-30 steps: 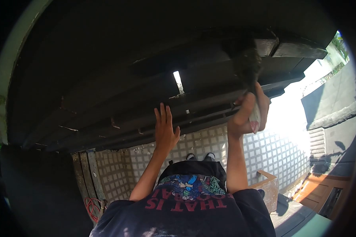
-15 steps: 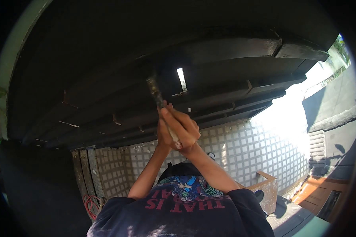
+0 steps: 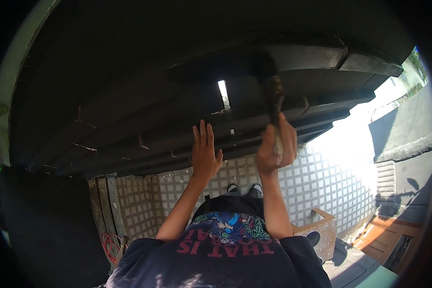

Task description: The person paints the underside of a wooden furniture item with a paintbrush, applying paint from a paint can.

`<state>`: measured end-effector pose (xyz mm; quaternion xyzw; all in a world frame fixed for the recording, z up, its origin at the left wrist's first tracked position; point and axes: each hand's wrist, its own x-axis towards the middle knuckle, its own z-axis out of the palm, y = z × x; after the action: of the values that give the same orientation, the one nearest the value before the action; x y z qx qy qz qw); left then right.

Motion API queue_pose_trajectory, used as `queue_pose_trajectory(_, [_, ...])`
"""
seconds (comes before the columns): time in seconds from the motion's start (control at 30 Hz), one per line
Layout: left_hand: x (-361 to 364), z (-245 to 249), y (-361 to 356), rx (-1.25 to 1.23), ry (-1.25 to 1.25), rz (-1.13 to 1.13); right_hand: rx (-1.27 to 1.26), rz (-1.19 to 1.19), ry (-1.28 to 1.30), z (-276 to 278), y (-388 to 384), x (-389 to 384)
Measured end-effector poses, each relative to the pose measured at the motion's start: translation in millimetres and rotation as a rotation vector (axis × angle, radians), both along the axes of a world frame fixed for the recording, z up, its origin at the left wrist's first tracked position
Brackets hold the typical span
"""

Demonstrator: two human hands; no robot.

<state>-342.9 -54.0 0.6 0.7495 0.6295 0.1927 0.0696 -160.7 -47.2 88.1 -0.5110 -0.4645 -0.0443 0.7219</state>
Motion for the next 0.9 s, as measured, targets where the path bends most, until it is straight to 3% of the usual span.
queue_pose_trajectory(0.17, [2.8, -0.2, -1.6, 0.034, -0.015, -0.006, 0.013, 0.034, -0.139, -5.2, -16.3, 0.1])
queue_pose_trajectory(0.27, [0.9, 4.1, -2.2, 0.014, -0.012, -0.008, 0.195, 0.115, -0.275, 0.5, -18.7, -29.4])
queue_pose_trajectory(0.4, [1.8, 2.0, -3.0, 0.019, -0.044, -0.006, 0.114, 0.145, -0.235, 3.9, -11.5, -63.9])
queue_pose_trajectory(0.5, [0.1, -14.5, 1.2, 0.087, -0.020, 0.005, 0.127, 0.312, -0.271, 2.1, -13.5, -84.0])
queue_pose_trajectory(0.6, [-3.1, -19.8, -3.5, 0.238, -0.086, -0.048, 0.074, 0.644, -0.240, 11.9, -24.3, -98.6])
queue_pose_trajectory(0.7, [-6.3, -6.1, -4.0, 0.175, -0.147, -0.071, 0.209, 0.705, -0.325, 19.0, -21.3, -93.3])
queue_pose_trajectory(0.77, [-5.3, -8.2, -1.3, -0.004, -0.073, -0.050, 0.150, 0.546, -0.300, 13.1, -9.7, -75.4])
queue_pose_trajectory(0.9, [-0.5, 1.6, -1.3, -0.006, 0.043, -0.004, 0.119, 0.175, -0.276, -0.7, 3.6, -20.5])
